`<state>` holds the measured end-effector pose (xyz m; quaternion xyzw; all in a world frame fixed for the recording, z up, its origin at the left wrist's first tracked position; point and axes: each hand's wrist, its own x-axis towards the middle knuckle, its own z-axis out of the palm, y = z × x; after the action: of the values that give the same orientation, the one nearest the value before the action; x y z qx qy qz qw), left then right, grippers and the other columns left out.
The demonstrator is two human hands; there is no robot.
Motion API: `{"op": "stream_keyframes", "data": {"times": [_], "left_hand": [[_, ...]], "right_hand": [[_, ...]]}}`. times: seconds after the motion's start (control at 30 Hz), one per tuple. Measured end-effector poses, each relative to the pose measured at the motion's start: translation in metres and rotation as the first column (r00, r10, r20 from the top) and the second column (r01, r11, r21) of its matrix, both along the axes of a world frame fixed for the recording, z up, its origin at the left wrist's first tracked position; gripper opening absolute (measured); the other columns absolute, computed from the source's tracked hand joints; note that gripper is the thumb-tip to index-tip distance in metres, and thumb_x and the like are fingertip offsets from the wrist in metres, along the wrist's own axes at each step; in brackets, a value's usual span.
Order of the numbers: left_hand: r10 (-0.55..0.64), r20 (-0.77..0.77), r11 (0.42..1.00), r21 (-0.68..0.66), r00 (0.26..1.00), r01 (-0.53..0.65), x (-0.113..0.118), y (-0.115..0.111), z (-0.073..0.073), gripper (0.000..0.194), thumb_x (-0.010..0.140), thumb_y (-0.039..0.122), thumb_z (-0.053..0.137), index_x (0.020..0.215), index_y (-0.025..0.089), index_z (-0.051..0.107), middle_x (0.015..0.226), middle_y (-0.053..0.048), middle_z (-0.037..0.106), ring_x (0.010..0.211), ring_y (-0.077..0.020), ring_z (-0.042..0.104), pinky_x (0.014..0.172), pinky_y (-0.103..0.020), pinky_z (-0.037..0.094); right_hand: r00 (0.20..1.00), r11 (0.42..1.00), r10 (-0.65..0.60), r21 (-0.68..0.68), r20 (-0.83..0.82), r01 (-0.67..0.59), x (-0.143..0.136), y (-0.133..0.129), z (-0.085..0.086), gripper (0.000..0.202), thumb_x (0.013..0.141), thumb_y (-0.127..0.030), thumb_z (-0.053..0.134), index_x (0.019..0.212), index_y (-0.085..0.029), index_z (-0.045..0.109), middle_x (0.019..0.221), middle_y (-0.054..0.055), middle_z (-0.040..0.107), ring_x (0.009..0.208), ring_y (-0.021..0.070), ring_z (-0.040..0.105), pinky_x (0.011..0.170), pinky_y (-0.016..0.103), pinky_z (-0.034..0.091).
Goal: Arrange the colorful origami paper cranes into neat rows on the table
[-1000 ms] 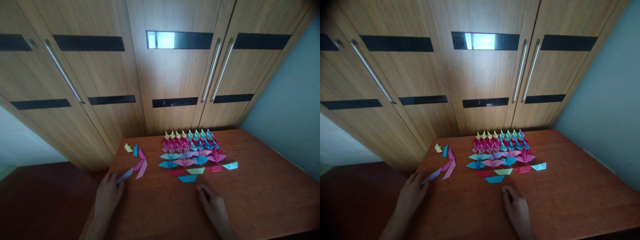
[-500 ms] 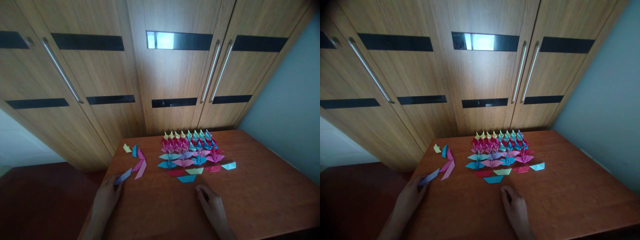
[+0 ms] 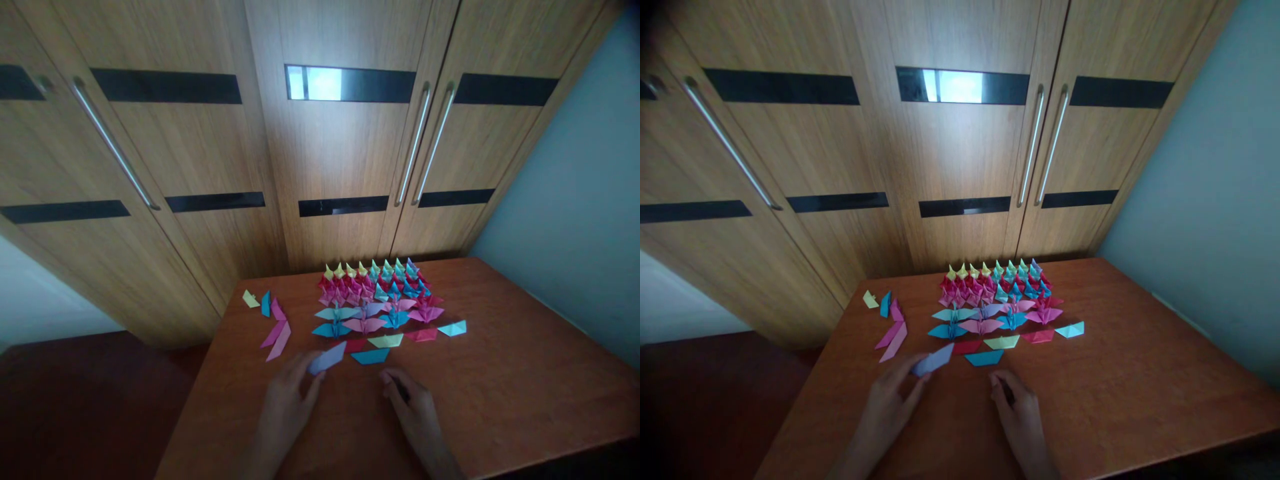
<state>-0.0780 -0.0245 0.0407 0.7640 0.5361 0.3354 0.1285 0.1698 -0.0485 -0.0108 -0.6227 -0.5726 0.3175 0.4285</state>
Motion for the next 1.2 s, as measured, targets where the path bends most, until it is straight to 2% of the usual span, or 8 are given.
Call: {"op": "stream_keyframes", "data": {"times": [0.13, 0.23, 0.47, 0.6, 0.67, 0.83, 0.97, 1.2], "left_hand": [[-0.188, 0.035, 0.975, -0.117, 0.982, 0.191, 0.044, -0.012, 0.002, 0.029, 0.086, 0.018, 0.054, 0.112, 0.028, 0.059, 0.11, -0.001, 0.067, 0.099, -0.0179, 0.063, 0.088, -0.031, 0.051], [-0.261, 0.039, 0.944, -0.198, 0.965, 0.263, 0.063, -0.018, -0.001, 0.032, 0.083, 0.013, 0.055, 0.111, 0.028, 0.06, 0.108, -0.001, 0.067, 0.097, -0.0188, 0.063, 0.087, -0.032, 0.051], [-0.266, 0.049, 0.934, -0.233, 0.963, 0.27, 0.059, -0.015, -0.019, 0.033, 0.084, 0.011, 0.052, 0.111, 0.028, 0.06, 0.11, -0.001, 0.066, 0.098, -0.0186, 0.061, 0.089, -0.033, 0.049], [-0.21, 0.082, 0.947, -0.231, 0.974, 0.224, 0.045, -0.014, -0.028, 0.028, 0.086, 0.012, 0.047, 0.106, 0.025, 0.062, 0.106, -0.003, 0.066, 0.095, -0.0175, 0.062, 0.087, -0.031, 0.05], [-0.193, 0.116, 0.946, -0.243, 0.974, 0.216, 0.041, -0.015, -0.03, 0.026, 0.087, 0.011, 0.046, 0.101, 0.025, 0.063, 0.101, -0.002, 0.067, 0.09, -0.0163, 0.063, 0.083, -0.029, 0.05], [-0.164, 0.197, 0.939, -0.269, 0.967, 0.214, 0.039, -0.016, -0.029, 0.024, 0.085, 0.009, 0.047, 0.092, 0.024, 0.065, 0.093, -0.002, 0.067, 0.086, -0.0157, 0.063, 0.079, -0.027, 0.05], [-0.162, 0.198, 0.936, -0.278, 0.967, 0.214, 0.041, -0.015, -0.027, 0.024, 0.084, 0.01, 0.046, 0.09, 0.023, 0.065, 0.093, -0.003, 0.067, 0.086, -0.0167, 0.063, 0.079, -0.028, 0.05], [-0.183, 0.215, 0.925, -0.293, 0.959, 0.242, 0.041, -0.016, -0.029, 0.024, 0.086, 0.012, 0.044, 0.09, 0.023, 0.065, 0.094, -0.004, 0.066, 0.088, -0.0179, 0.062, 0.081, -0.03, 0.049]], "right_hand": [[0.984, 0.999, 0.013, -0.027, -0.179, -0.018, -0.018, -0.009, 0.006, 0.049, 0.09, -0.058, 0.038, 0.075, -0.02, 0.065, 0.062, 0.001, 0.062, 0.056, 0.0153, 0.057, 0.054, 0.023, 0.047], [0.972, 0.999, -0.027, -0.041, -0.234, 0.018, -0.024, -0.011, 0.004, 0.05, 0.084, -0.064, 0.045, 0.085, -0.019, 0.067, 0.069, 0.003, 0.066, 0.065, 0.0186, 0.062, 0.059, 0.025, 0.051], [0.967, 0.988, -0.156, -0.036, -0.201, 0.152, 0.011, 0.001, -0.005, 0.051, 0.078, -0.062, 0.055, 0.101, -0.017, 0.062, 0.09, 0.008, 0.072, 0.082, 0.0234, 0.068, 0.069, 0.028, 0.054], [0.963, 0.964, -0.264, 0.013, -0.06, 0.265, 0.051, 0.015, -0.009, 0.052, 0.079, -0.061, 0.053, 0.106, -0.017, 0.057, 0.087, 0.009, 0.071, 0.078, 0.0247, 0.068, 0.065, 0.03, 0.053], [0.939, 0.951, -0.304, -0.013, 0.161, 0.31, 0.067, 0.021, -0.011, 0.048, 0.081, -0.058, 0.05, 0.109, -0.019, 0.056, 0.085, 0.008, 0.071, 0.076, 0.0259, 0.068, 0.063, 0.031, 0.051], [0.712, 0.928, -0.256, -0.041, 0.654, 0.371, 0.078, 0.029, -0.014, 0.037, 0.086, -0.049, 0.045, 0.109, -0.022, 0.057, 0.096, 0.009, 0.066, 0.088, 0.0287, 0.064, 0.067, 0.036, 0.048], [0.64, 0.927, -0.281, 0.031, 0.715, 0.373, 0.075, 0.034, -0.018, 0.04, 0.087, -0.048, 0.045, 0.114, -0.02, 0.055, 0.104, 0.011, 0.061, 0.098, 0.0281, 0.058, 0.077, 0.038, 0.047], [0.639, 0.929, -0.257, 0.004, 0.725, 0.369, 0.074, 0.043, -0.019, 0.036, 0.087, -0.047, 0.045, 0.112, -0.023, 0.057, 0.105, 0.01, 0.059, 0.1, 0.0282, 0.056, 0.079, 0.039, 0.048]]}}
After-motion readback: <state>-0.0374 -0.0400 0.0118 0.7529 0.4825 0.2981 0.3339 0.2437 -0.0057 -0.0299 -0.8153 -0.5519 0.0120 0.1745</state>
